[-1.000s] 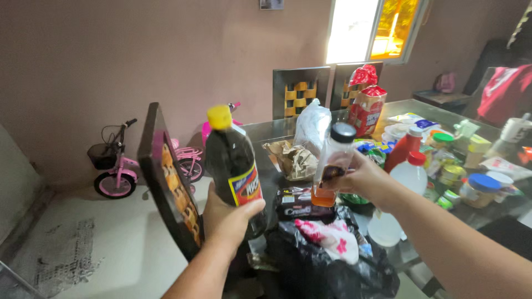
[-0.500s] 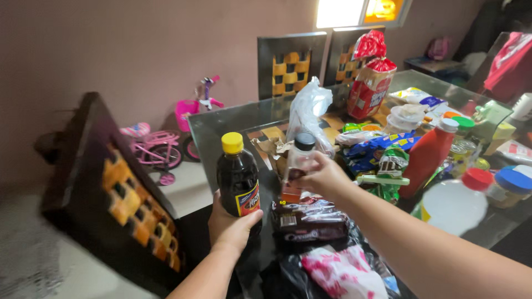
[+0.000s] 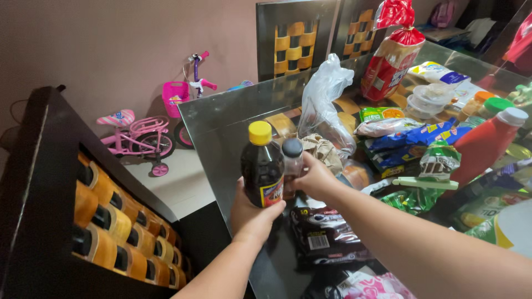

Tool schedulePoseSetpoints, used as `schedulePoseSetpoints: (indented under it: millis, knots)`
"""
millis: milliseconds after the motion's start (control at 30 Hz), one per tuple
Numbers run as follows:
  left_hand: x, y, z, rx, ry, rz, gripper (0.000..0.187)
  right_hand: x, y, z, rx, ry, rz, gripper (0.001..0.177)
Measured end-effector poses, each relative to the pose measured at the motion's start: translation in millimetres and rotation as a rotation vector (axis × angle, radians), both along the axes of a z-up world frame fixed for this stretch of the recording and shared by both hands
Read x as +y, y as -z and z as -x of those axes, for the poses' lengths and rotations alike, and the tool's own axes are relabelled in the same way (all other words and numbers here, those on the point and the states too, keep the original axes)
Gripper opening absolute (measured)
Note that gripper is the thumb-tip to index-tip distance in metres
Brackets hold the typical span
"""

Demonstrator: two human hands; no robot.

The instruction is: The person takes various food items including bread, snacks, sauces, and jars from a storage shelf and places them onto a glass dining table.

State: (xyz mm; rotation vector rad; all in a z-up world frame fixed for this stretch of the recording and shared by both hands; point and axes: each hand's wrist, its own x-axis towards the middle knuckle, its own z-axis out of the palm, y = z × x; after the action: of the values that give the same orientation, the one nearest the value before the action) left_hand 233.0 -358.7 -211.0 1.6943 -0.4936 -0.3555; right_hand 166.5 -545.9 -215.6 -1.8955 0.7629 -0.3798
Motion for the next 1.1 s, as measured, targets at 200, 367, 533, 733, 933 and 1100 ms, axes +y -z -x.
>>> schedulePoseSetpoints:
  millis: [200,367,533,733,933,1100]
  knots:
    - [0.7,2.8,-1.4,-0.025,0.067,-0.062,0.086,-8.0,16.0,5.1,0.104,-0.013,-0.014,0.048]
    - [0.1,6.9,-2.5,-0.072,0.063,-0.141,0.098,-13.3,26.5,19.1,-0.079,-0.043,-0.124,0.069]
    - [12.3,19.5,-1.0,-0.094,0.044,-0.280,0.127,0.3,6.5,56.0,-0.032,0.044,-0.151,0.062]
    - [50.9,24.0,47.2,-0.072,-0.029,-0.219,0.103,43.0,-13.5,110.1,-0.125,-0.116,-0.261,0.032]
    - [97.1,-30.0,122.5,-0.104,-0.207,-0.094,0.066,92.8,-53.6,170.9,-0.121,-0.304,-0.214,0.024]
    - [143.0,-82.7,173.8,-0.341,-0.329,-0.030,0.046,110.0,-91.8,195.0,-0.207,-0.400,-0.123,0.025]
